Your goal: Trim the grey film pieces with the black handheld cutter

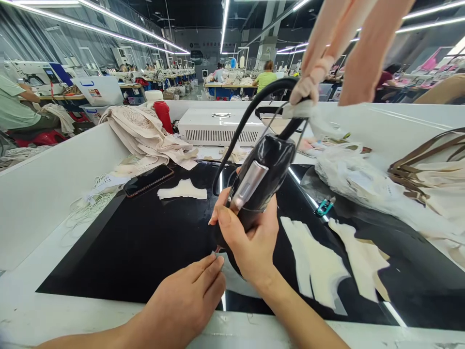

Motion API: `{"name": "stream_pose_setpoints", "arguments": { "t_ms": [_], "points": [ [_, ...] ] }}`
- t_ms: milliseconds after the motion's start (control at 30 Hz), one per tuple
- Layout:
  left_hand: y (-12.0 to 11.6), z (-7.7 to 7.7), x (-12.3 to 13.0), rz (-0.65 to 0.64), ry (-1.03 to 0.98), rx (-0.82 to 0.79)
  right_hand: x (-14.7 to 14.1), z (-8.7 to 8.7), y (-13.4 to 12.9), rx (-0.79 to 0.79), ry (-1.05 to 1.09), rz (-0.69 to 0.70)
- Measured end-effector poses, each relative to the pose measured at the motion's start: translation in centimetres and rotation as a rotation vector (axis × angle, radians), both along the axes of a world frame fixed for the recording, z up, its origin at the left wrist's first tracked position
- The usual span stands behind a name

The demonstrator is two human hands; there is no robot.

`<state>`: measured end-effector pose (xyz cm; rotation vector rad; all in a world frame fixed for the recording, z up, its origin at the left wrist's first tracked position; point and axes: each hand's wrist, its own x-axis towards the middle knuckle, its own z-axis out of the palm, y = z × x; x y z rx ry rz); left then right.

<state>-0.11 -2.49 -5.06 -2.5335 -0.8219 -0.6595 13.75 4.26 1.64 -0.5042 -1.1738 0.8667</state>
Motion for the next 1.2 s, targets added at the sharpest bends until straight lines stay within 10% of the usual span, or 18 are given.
{"name": "stream_pose_setpoints", "arguments": {
  "t_ms": [600, 1200],
  "points": [
    [0.0, 0.9, -0.8, -0.066, 0.037, -0.108, 6.4, 0.8, -5.2, -0.067, -0.088, -0.174],
    [1.3, 1.6, 0.0, -0.191, 0.047, -0.257, 4.6, 0.8, -5.8, -0.051, -0.004, -0.181]
  ]
}}
